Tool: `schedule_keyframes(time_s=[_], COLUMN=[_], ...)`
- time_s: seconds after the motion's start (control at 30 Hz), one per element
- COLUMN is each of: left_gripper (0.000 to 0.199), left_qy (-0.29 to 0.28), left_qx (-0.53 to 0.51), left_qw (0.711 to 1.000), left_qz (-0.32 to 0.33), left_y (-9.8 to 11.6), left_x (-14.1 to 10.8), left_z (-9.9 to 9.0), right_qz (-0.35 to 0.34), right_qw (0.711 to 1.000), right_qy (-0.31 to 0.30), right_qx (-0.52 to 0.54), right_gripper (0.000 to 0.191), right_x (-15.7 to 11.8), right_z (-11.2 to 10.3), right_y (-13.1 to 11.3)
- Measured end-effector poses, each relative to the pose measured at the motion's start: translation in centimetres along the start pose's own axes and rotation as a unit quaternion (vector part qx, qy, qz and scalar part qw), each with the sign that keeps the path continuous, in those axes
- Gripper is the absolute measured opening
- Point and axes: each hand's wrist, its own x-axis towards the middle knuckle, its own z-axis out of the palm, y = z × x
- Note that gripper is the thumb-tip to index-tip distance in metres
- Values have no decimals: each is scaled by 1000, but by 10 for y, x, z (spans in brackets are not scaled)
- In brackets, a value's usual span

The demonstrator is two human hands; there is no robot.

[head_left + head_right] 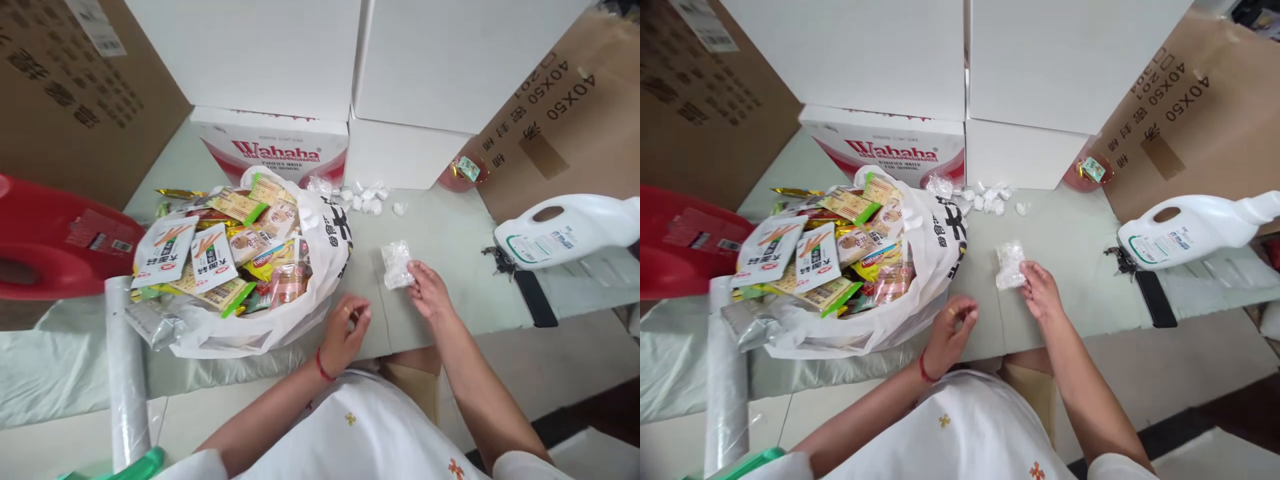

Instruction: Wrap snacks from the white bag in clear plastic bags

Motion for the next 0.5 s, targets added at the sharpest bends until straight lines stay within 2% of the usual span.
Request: schedule_keyframes(time_s=[0.07, 0.13, 0.23, 0.3, 0.37, 0.5], left_gripper=[27, 32, 39, 37, 33, 28], left_qy=[-9, -58, -97, -88, -56, 28], left_qx=[-56, -96, -152, -187, -200, -130], left_qw=[997, 989, 974, 965, 962, 978], left_qz=[-57, -100, -139, -160, -175, -158], left_y=[1, -4, -19, -28, -33, -25], left_x=[22, 38, 48, 48, 46, 43], left_z=[23, 42, 60, 61, 56, 45], right_qz=[4, -13, -31, -33, -36, -54], right_qw=[1000, 1000, 997, 996, 995, 997], right_qy=[2, -17, -65, -85, -79, -36], right_qx=[3, -1, 3, 18, 39, 48], right_gripper=[44, 40, 42, 48, 48, 45], right_x=[-22, -35, -42, -42, -41, -37], right_z=[-2, -1, -3, -10, -19, -36], right_y=[19, 31, 37, 37, 35, 35])
